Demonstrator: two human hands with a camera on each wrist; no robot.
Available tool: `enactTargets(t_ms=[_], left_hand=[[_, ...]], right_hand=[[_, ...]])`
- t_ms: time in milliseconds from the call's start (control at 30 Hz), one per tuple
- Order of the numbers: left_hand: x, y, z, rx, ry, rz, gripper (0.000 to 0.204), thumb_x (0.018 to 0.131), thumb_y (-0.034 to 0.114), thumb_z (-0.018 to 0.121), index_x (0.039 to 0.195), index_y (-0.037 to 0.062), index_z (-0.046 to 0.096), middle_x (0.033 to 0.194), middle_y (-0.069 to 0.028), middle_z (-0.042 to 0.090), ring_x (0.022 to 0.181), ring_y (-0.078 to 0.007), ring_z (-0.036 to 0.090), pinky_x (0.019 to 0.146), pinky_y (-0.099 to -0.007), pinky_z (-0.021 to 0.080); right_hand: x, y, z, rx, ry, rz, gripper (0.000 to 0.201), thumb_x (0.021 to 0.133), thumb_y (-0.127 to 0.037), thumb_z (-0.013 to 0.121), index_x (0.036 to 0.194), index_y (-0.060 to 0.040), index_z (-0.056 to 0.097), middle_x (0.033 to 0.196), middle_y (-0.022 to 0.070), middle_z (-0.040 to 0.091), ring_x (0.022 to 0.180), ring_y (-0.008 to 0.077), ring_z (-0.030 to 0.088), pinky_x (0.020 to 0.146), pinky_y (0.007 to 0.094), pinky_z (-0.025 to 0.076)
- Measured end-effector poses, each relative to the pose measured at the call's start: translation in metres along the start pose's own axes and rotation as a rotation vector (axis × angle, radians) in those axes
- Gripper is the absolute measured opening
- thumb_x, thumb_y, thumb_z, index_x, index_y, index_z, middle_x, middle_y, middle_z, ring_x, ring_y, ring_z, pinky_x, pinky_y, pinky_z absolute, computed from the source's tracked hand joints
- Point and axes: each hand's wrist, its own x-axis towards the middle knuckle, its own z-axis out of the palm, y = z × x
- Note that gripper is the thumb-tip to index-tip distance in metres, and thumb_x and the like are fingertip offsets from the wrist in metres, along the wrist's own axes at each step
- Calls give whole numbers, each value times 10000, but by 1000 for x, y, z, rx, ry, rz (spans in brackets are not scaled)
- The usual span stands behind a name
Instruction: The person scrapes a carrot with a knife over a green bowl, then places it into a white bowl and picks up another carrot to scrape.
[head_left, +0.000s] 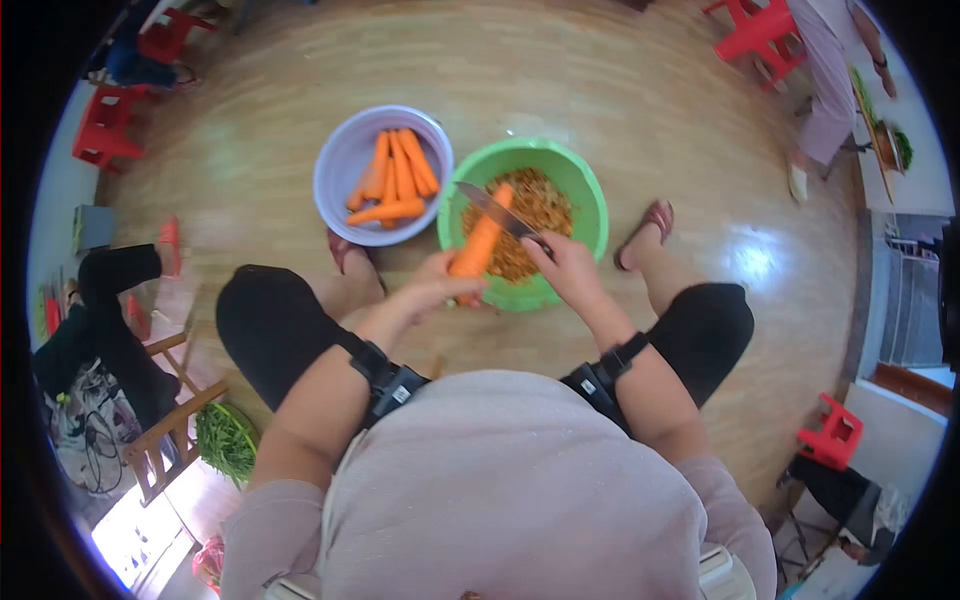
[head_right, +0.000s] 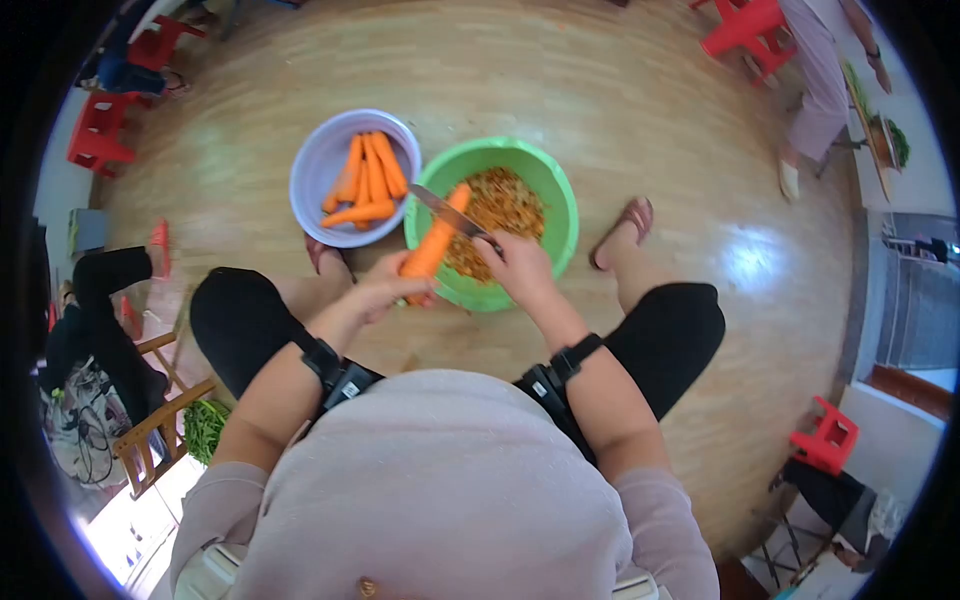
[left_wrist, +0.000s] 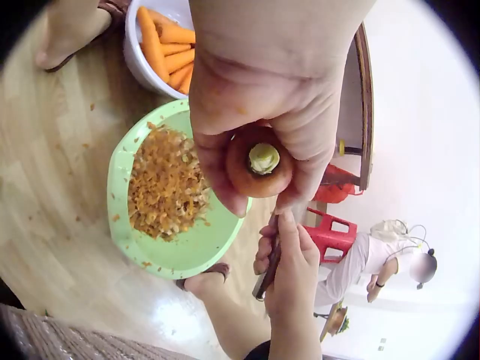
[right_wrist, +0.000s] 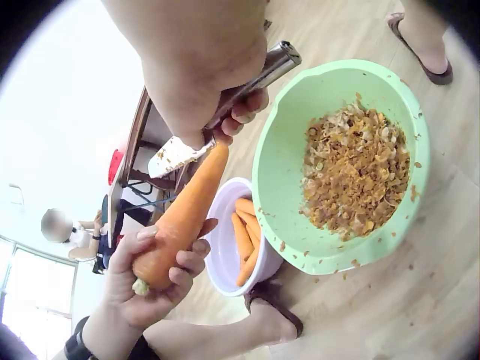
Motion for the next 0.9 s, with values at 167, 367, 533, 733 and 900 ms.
enactTargets(t_ms=[167, 367, 533, 733, 900], left_hand=[[-4, 3, 6, 9, 60, 40, 477, 737, 122, 737, 1131, 10, 493, 868, -57, 585, 723, -123, 583, 570, -253, 478], [-3, 4, 4, -48, 76, -32, 452, 740, 85, 684, 1142, 31, 486, 895, -47, 579, 733, -126, 572, 557, -243, 462], [-9, 8, 7, -123, 65, 21, 466, 763, 56, 628, 1189, 36, 440, 897, -71, 577, 701, -116, 551, 519, -236, 434], [-8, 11, 6, -44, 86, 8, 472, 764, 58, 619, 1195, 35, 429, 894, -77, 576, 673, -114, 546, 504, -225, 424], [-6, 9, 5, -41, 133, 30, 477, 752, 53, 628, 1187, 32, 432, 897, -75, 578, 662, -116, 550, 498, -224, 424]], right_hand=[[-7, -11, 8, -48, -81, -70, 326, 876, -399, 573, 801, -94, 662, 635, 127, 601, 595, 316, 600, 517, 402, 457], [-13, -25, 10, -153, -69, -241, 353, 853, -445, 579, 760, -116, 669, 629, 96, 609, 566, 284, 602, 506, 391, 470], [-7, -4, 13, -187, 53, -197, 391, 844, -486, 565, 761, -120, 679, 627, 96, 619, 561, 285, 609, 502, 393, 474], [-2, 3, 2, -354, 43, -69, 431, 848, -500, 555, 721, -102, 665, 591, 122, 604, 566, 313, 614, 504, 410, 479], [-10, -14, 8, -228, 25, -158, 444, 853, -500, 549, 691, -99, 649, 583, 125, 600, 548, 312, 608, 497, 416, 477]])
